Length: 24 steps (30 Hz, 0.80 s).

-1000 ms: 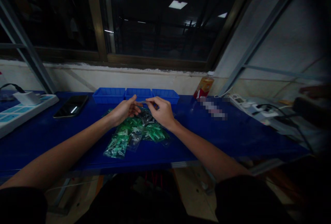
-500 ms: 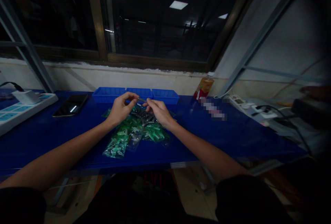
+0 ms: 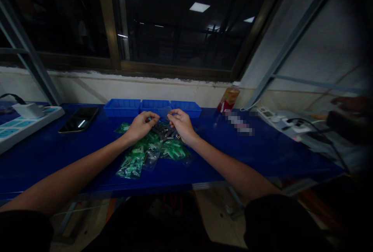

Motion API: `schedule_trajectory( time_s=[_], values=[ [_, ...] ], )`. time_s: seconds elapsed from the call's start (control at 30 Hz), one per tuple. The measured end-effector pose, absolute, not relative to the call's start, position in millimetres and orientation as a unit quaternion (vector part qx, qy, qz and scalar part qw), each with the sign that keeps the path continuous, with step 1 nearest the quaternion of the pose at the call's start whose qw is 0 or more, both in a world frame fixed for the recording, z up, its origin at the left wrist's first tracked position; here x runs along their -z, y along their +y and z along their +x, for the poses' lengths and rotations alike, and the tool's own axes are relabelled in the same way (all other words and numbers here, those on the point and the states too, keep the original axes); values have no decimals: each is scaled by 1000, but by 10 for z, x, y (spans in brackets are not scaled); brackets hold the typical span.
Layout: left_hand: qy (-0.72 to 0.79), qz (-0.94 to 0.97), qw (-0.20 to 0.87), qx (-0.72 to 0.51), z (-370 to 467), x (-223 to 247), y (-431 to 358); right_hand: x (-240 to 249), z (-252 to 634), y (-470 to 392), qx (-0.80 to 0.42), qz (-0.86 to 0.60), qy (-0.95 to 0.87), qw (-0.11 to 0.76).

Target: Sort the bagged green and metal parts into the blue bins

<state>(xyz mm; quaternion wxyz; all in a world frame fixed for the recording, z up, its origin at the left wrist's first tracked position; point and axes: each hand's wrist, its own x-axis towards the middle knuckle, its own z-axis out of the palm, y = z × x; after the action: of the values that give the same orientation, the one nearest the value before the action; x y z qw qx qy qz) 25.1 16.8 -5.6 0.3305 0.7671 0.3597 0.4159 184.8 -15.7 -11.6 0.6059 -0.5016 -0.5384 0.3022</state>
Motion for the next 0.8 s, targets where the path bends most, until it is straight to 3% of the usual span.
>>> schedule_trajectory(
  time_s=[0.13, 0.23, 0.57, 0.8],
  values=[
    [348, 662, 529, -400, 287, 26, 100, 102, 1878, -207, -129, -485, -678, 538],
    [336, 641, 554, -411, 292, 41, 105, 64, 1848, -283, -46, -446, -748, 489],
    [299, 727, 388, -481, 207, 85, 246, 81, 1840, -257, -37, -466, -774, 426],
    [227, 870, 177, -401, 196, -24, 107, 113, 1804, -220, -260, -519, -662, 475]
  ],
)
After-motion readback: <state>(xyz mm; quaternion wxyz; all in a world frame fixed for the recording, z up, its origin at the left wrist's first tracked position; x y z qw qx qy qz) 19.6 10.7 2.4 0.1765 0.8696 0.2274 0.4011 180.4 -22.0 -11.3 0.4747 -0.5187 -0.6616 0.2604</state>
